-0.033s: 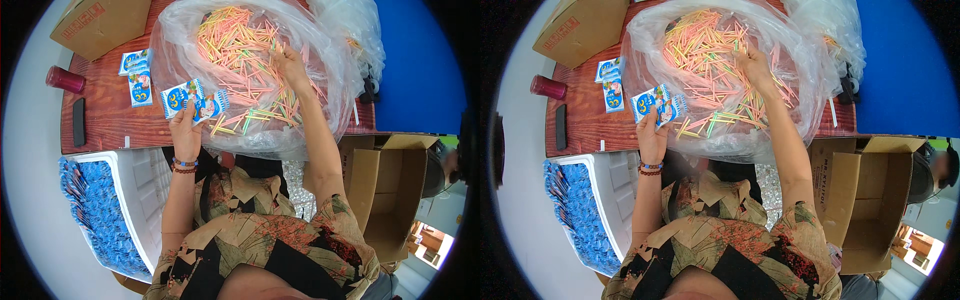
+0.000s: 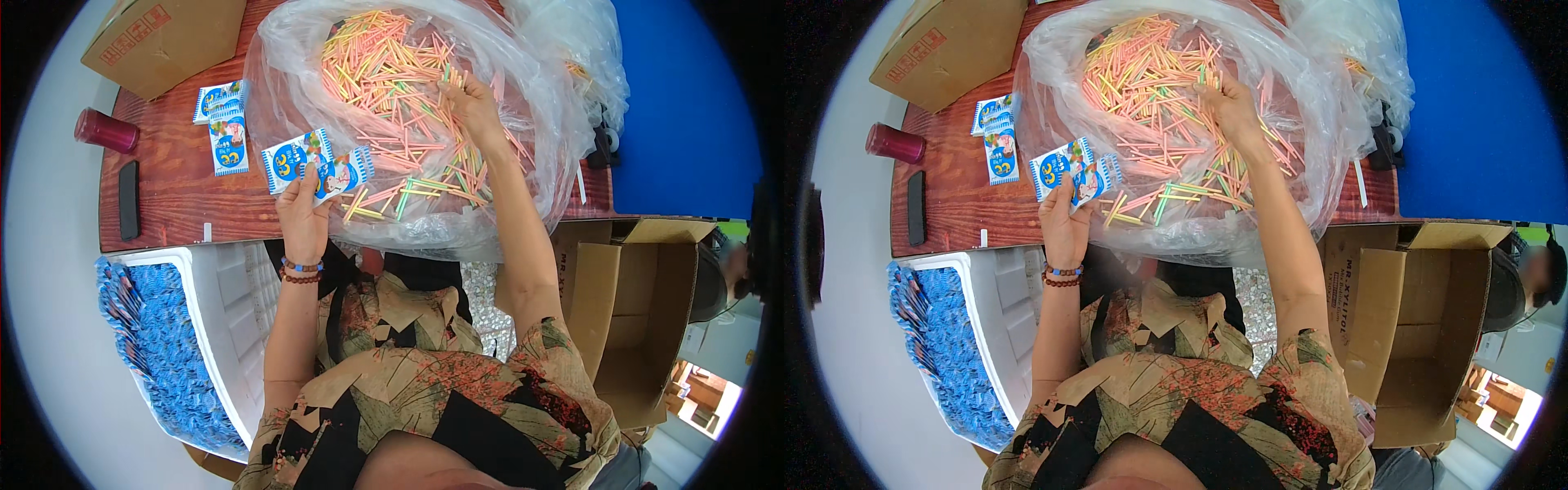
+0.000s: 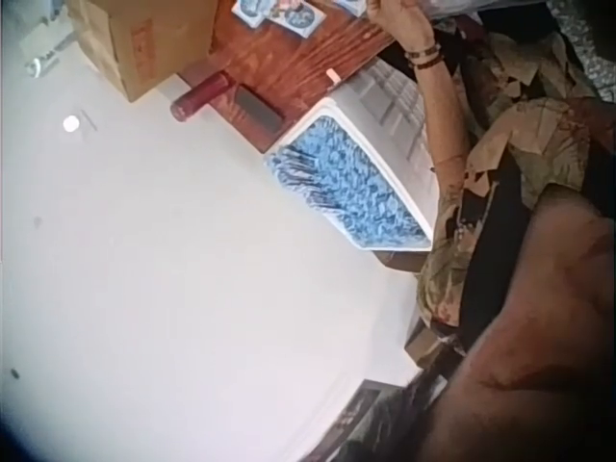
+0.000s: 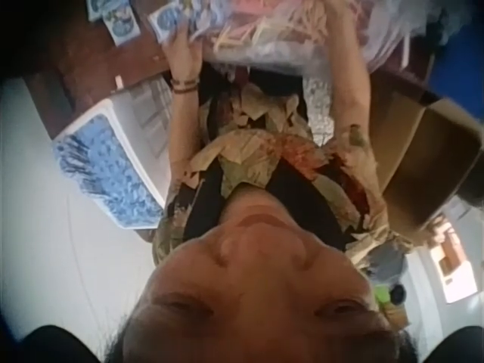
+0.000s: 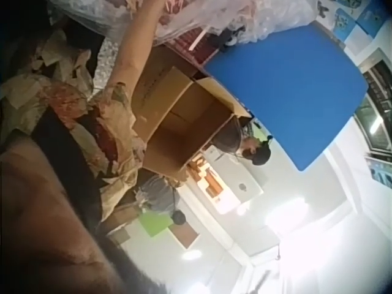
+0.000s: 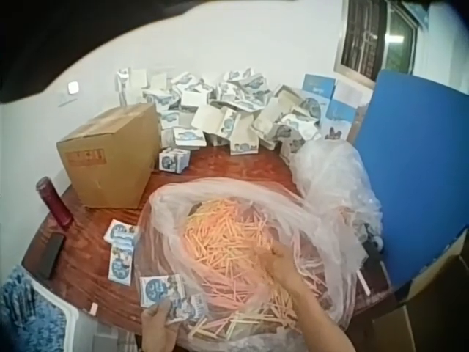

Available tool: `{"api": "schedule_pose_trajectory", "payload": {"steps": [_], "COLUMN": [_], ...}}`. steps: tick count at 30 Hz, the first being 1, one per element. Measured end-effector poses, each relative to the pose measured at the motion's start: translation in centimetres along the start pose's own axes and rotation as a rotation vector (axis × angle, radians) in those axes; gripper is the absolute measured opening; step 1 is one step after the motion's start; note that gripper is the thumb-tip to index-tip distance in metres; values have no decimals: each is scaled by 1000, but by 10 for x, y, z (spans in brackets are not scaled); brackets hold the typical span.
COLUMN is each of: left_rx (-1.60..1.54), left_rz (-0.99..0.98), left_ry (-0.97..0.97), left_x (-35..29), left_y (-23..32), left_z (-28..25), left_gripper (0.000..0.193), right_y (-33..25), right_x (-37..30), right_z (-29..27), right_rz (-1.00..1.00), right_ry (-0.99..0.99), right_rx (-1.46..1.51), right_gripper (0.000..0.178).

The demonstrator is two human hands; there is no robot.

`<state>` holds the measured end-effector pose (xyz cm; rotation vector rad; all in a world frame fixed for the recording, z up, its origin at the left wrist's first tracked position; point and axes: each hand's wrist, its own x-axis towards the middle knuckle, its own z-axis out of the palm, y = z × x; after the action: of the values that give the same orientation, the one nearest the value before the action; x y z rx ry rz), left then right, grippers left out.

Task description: Packaging small plastic sticks into blue packets and placing them into a crate.

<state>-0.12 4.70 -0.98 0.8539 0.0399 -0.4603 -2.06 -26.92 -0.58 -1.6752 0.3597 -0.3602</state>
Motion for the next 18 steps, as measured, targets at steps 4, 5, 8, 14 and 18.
{"api": "schedule_pose_trajectory", "payload": {"steps": [4,5,8,14,18], "left_rx": [-16,-8,-1,-1,4], "left_rz": [7,19,26,20,14], "left_ry": [-9,15,34,40,13], "left_x": [0,-1,0,-1,0], "left_y": [0,1,0,1,0], "left_z": [-2,2,5,4,1], "left_gripper": [18,16,14,14,13], "right_y": [-27,-32,-27,-13,-6], "right_x": [-14,-20,-31,-48,-47], "right_z": [22,29,38,54,47], "right_rz": [-47,-43,22,-77,-141], "right_ry": [9,8,57,-57,-53], "right_rx": [331,332,381,102,-226], "right_gripper": [19,19,20,18,17]}}
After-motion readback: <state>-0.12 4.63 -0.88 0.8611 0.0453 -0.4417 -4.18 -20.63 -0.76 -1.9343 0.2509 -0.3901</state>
